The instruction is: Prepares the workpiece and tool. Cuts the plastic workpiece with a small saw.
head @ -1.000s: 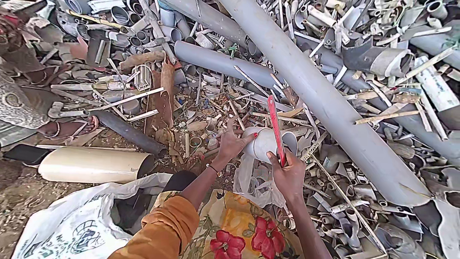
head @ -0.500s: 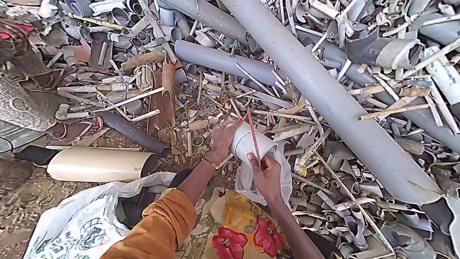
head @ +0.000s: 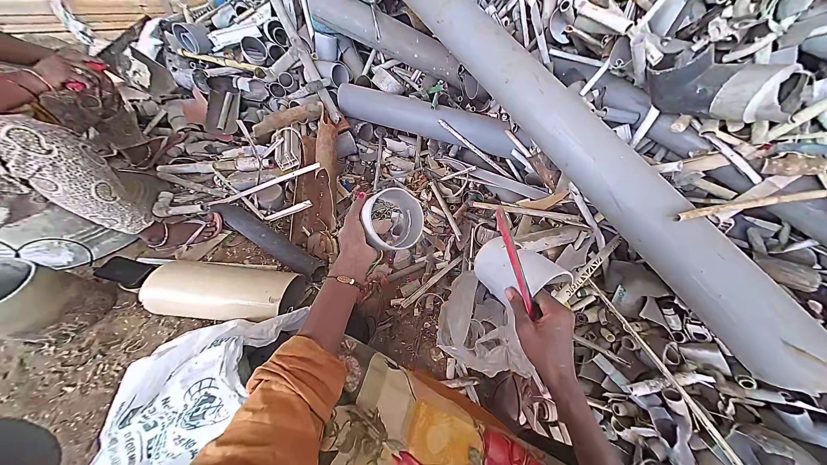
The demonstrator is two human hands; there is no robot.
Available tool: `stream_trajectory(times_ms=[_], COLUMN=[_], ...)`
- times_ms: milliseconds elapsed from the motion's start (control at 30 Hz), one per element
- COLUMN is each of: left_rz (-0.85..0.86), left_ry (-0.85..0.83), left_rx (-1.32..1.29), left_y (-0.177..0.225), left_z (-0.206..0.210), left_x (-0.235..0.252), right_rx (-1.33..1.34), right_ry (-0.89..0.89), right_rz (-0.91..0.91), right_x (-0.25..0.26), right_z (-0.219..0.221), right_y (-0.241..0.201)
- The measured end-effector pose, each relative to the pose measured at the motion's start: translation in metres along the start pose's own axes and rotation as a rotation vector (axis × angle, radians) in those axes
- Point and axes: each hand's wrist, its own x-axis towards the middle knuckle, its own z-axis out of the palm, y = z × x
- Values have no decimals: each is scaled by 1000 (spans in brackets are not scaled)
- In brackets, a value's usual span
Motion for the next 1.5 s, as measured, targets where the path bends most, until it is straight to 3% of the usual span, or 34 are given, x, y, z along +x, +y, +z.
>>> stream_trajectory(times_ms=[133, 300, 467, 567, 700, 767, 867, 967, 1067, 1133, 1233, 1367, 1500], left_rz=[-140, -321, -317, -333, -375, -343, -328, -335, -293, -316, -338, -307, -239], left_ry=[-216, -311, -461, -605, -772, -806, -779, -672, -522, -518, -533, -502, -422], left_rx=[64, 64, -36, -158, -279, -271, -215, -144, -89, -94, -98, -128, -147], left_y=[-7, -13, -13, -8, -1, 0, 0, -8, -13, -17, -21, -33, -41], left_z=[2, 17, 28, 28, 24, 25, 32, 36, 39, 40, 44, 49, 54], left_x=[-11, -17, -32, -40, -42, -43, -46, -44, -42, -41, -46, -52, -52], right_rx=[-93, -202, -379, -439, -364, -138, 454, 628, 585, 470, 266, -3, -115], right_ry=[-247, -497, -785, -719, -372, -218, -90, -99, -139, -178, -169, -206, -385], right_rz=[358, 408, 524, 547, 596, 599, 645, 555, 344, 140, -30, 33, 33], right_x=[20, 39, 52, 59, 71, 75, 71, 57, 47, 42, 44, 38, 26], right_z=[-8, 0, 24, 35, 19, 13, 17, 29, 48, 62, 77, 85, 89], right_y=[18, 15, 40, 66, 71, 61, 34, 9, -16, -21, -23, -42, -71])
